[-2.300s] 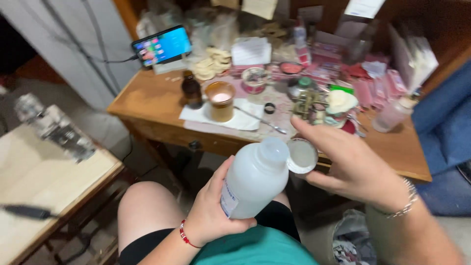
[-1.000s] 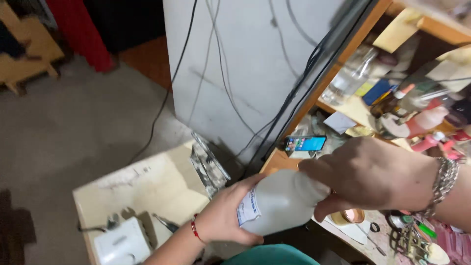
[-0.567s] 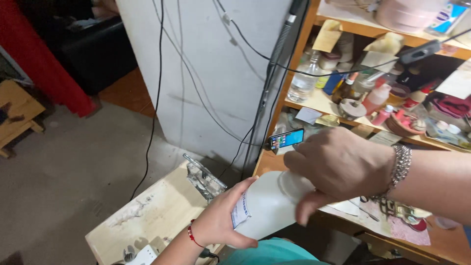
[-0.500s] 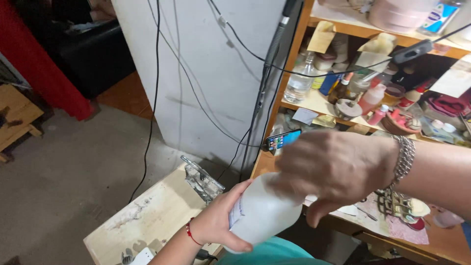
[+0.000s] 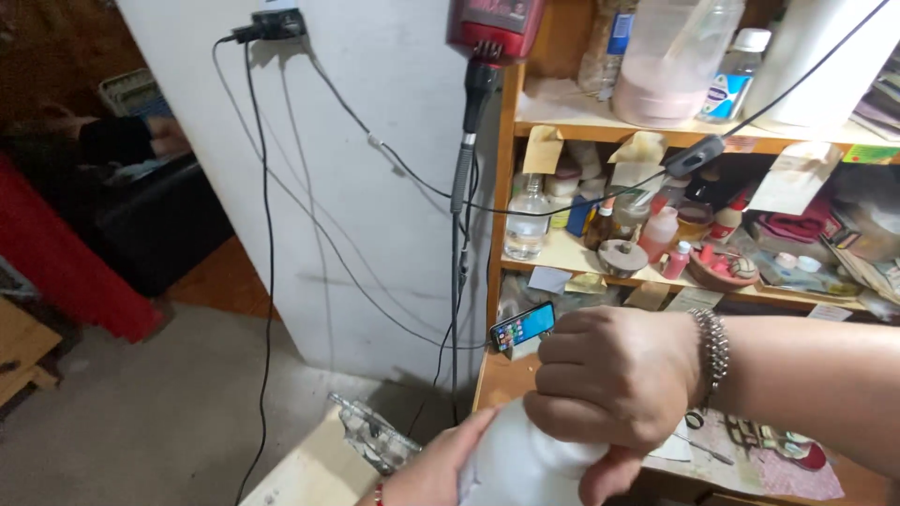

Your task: Mixing dental materials in a cup and transferring liquid between bottles at a laboratory bench.

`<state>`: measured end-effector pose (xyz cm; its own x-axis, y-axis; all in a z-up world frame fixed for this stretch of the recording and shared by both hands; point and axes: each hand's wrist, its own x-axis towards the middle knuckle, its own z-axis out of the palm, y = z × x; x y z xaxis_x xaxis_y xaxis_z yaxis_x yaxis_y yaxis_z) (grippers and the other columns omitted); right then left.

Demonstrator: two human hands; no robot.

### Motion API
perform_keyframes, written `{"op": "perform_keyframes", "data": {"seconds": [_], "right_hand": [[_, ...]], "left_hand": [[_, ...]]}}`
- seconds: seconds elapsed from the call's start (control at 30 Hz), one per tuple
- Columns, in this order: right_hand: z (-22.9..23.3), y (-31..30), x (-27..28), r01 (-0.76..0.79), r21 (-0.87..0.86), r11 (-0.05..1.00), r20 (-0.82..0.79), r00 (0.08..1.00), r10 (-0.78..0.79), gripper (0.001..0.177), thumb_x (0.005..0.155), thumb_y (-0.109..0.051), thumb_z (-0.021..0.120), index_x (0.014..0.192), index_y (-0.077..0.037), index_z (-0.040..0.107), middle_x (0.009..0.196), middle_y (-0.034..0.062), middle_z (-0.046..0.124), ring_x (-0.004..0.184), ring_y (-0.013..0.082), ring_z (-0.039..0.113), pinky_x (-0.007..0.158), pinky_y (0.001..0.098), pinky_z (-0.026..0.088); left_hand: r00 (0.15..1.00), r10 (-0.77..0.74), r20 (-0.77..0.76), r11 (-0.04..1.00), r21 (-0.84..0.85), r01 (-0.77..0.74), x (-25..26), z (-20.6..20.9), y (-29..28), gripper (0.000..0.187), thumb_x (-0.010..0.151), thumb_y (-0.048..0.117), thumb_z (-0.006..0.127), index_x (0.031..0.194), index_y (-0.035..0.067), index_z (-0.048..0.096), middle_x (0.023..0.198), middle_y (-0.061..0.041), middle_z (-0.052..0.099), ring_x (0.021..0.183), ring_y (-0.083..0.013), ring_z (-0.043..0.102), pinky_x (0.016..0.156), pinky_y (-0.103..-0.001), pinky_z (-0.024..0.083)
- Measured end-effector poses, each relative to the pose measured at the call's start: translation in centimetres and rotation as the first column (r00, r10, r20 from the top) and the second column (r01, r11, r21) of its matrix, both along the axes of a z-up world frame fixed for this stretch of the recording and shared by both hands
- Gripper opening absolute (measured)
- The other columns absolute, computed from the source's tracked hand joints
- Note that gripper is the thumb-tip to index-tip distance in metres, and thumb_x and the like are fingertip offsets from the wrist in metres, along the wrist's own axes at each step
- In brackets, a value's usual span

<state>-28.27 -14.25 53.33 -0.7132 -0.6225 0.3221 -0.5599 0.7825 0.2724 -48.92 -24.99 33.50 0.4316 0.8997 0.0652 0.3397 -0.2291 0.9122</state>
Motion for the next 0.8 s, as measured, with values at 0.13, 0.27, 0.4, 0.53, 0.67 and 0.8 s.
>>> {"op": "perform_keyframes", "data": {"seconds": [0.13,0.27,0.4,0.53,0.67,0.8], "right_hand": [[-1.5,0.1,0.9,0.285,-0.124,0.95,-0.04,0.956,-0.292,0.057,0.107,-0.054,0.036,0.076,-0.009,0.052,0.064,0.0041,0.048,0.048,0.0257,0.047,0.044,0.0417,0.037],[-3.8,2.3,1.7,0.949,-0.095,0.3,0.16,0.312,-0.937,0.065,0.087,-0.082,0.066,0.091,-0.018,0.057,0.066,0.0013,0.069,0.052,0.0281,0.067,0.048,0.0463,0.052],[-4.1,2.9,4.2,0.871,-0.441,0.217,0.321,0.379,-0.868,0.102,0.067,-0.092,0.043,0.137,-0.018,0.044,0.073,0.0001,0.073,0.059,0.0212,0.073,0.055,0.0417,0.054],[-7.6,1.9,4.8,0.809,-0.587,0.03,0.578,0.444,-0.685,0.13,0.068,-0.093,0.046,0.165,-0.023,-0.004,0.141,-0.0012,0.073,0.102,0.017,0.089,0.085,0.0344,0.068],[-7.7,4.3,3.1,0.446,-0.89,0.1,0.315,0.757,-0.572,0.118,0.077,-0.054,0.079,0.157,-0.001,0.009,0.163,0.0164,0.036,0.149,0.024,0.039,0.122,0.04,0.032],[-4.5,8.4,3.1,0.168,-0.98,-0.11,0.197,0.693,-0.694,0.123,0.047,-0.023,0.095,0.151,-0.004,0.031,0.136,0.0131,0.063,0.124,0.0202,0.061,0.107,0.0371,0.054]], "left_hand": [[0.987,0.162,-0.021,0.985,-0.061,-0.163,1.5,-0.2,1.3,0.127,0.062,0.068,0.08,0.163,0.015,0.023,0.17,-0.008,0.033,0.157,-0.0196,0.032,0.125,-0.038,0.02],[0.846,0.523,-0.102,0.826,-0.185,-0.532,3.8,3.7,2.3,0.133,0.046,0.051,0.095,0.161,0.034,0.031,0.158,0.007,0.056,0.144,-0.0113,0.054,0.11,-0.032,0.048],[0.743,0.669,-0.018,0.742,-0.051,-0.669,4.9,2.5,4.3,0.133,0.04,0.051,0.094,0.159,0.035,0.035,0.151,0.008,0.065,0.135,-0.013,0.065,0.101,-0.032,0.055],[0.667,0.718,0.199,0.648,0.161,-0.745,5.5,4.7,7.7,0.134,0.042,0.051,0.099,0.157,0.023,0.036,0.155,-0.001,0.061,0.139,-0.0194,0.061,0.107,-0.036,0.05],[0.69,0.682,0.24,0.411,0.656,-0.634,8.1,7.1,10.7,0.13,0.067,0.039,0.091,0.164,0.014,0.008,0.157,-0.024,0.044,0.137,-0.0464,0.054,0.104,-0.056,0.05],[0.809,0.582,0.081,0.413,0.828,-0.38,9.4,10.5,12.0,0.136,0.073,0.034,0.09,0.162,0.004,-0.008,0.161,-0.031,0.026,0.151,-0.0539,0.028,0.124,-0.063,0.03]]}}
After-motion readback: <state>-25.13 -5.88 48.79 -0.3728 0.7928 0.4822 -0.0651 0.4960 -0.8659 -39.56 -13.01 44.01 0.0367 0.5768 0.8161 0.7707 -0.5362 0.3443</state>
